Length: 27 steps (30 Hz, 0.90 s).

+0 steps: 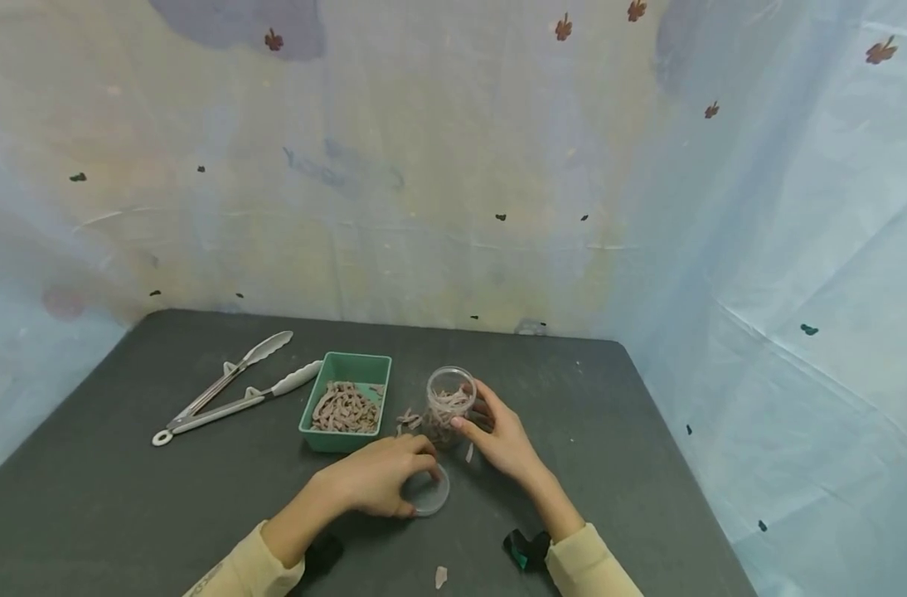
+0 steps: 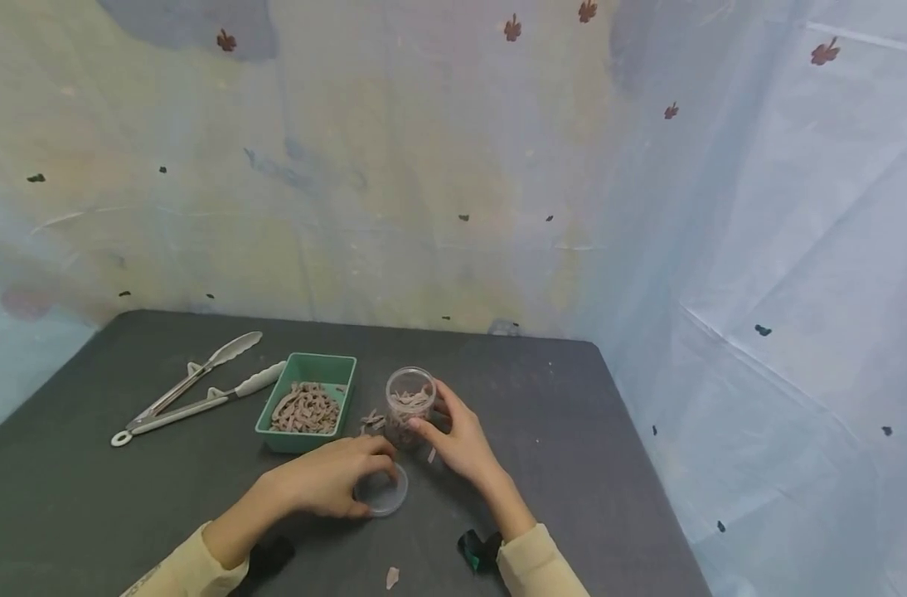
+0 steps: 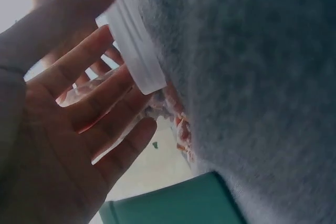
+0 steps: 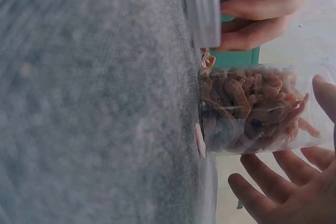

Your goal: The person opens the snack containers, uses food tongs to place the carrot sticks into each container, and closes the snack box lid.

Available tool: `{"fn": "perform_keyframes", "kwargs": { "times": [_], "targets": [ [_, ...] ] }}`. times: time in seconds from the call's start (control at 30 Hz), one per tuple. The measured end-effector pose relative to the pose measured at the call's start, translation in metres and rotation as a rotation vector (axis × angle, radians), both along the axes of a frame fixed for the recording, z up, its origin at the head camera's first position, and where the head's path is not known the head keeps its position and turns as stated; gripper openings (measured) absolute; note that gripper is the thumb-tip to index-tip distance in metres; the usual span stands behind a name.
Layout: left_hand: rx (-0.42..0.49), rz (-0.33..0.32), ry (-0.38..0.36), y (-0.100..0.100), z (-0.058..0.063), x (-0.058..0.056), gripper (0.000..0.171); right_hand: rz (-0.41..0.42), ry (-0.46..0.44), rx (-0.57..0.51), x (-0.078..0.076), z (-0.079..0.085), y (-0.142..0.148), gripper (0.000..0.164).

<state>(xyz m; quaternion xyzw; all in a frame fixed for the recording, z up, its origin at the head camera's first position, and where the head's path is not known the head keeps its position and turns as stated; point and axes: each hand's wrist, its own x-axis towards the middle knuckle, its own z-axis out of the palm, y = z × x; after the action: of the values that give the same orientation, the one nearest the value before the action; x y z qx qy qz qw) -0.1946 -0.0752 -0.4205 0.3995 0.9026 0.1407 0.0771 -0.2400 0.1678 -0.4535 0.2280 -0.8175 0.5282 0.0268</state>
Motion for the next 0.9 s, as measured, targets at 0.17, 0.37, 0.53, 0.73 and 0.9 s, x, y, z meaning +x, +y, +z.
{"fn": "perform_keyframes", "kwargs": {
  "times": [0.17, 0.37, 0.53, 0.73, 0.9],
  "targets": [
    [0.088, 0.022, -0.076, -0.009, 0.009, -0.003, 0.04, 0.012, 0.017, -0.001, -0.003, 0.001, -0.002, 0.072],
    [0.232, 0.053, -0.139, -0.022, 0.026, -0.006, 0.041, 0.006, 0.015, 0.0, -0.004, 0.002, -0.003, 0.072],
    [0.341, 0.083, -0.109, -0.032, 0.043, -0.013, 0.043, -0.01, 0.011, -0.01, -0.004, 0.001, -0.002, 0.072],
    [0.47, 0.133, 0.052, -0.032, 0.056, -0.026, 0.041, -0.012, 0.0, -0.003, -0.002, 0.001, -0.001, 0.073],
    [0.541, 0.197, 0.148, -0.018, 0.056, -0.04, 0.043, 0.001, -0.011, 0.005, 0.0, 0.001, -0.002, 0.072]
  ]
}}
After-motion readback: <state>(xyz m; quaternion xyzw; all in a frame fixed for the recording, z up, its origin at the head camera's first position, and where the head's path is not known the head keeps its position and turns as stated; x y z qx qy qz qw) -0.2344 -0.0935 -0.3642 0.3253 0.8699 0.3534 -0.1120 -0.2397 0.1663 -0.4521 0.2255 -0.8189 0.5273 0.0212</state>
